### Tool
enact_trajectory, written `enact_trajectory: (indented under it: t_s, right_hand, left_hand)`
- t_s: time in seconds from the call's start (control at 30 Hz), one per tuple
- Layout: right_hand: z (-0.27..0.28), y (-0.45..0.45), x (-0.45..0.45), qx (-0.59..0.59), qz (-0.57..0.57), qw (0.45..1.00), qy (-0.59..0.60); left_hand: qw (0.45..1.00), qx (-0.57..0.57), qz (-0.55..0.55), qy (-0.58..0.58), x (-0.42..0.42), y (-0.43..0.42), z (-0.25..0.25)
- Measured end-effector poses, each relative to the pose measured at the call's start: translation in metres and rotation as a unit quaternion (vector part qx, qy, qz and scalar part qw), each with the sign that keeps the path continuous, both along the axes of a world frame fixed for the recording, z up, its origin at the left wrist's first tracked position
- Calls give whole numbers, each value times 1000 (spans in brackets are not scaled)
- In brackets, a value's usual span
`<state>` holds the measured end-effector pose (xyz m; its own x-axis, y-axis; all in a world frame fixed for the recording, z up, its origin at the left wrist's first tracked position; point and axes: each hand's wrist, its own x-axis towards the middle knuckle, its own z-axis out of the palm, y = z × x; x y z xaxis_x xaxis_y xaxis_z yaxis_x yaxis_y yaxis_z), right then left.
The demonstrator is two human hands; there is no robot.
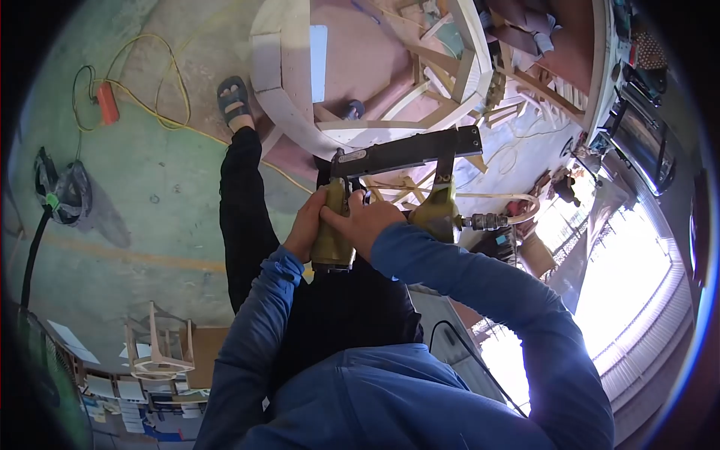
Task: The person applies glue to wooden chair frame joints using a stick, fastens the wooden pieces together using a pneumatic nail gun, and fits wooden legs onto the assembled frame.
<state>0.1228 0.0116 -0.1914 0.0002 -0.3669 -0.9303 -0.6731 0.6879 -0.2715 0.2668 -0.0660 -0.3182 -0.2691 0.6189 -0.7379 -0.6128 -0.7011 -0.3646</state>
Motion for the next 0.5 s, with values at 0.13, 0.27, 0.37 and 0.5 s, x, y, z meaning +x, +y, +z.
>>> enact_trajectory:
  t_s: [0.13, 0.27, 0.37, 0.5]
  right_hand:
    - [-9, -2, -3, 2, -22, 1000, -14]
    - [-4, -12, -7, 11, -34, 999, -19]
    - [2, -12, -8, 7, -58, 998, -15]
    - [18, 4, 6, -91, -78, 986, 117]
  left_hand:
    - [1000, 1, -10, 2, -1, -2, -10]
    - [998, -14, -65, 10, -13, -20, 0]
    - [997, 51, -61, 5, -14, -24, -4]
    - [993, 118, 25, 13, -35, -19, 20]
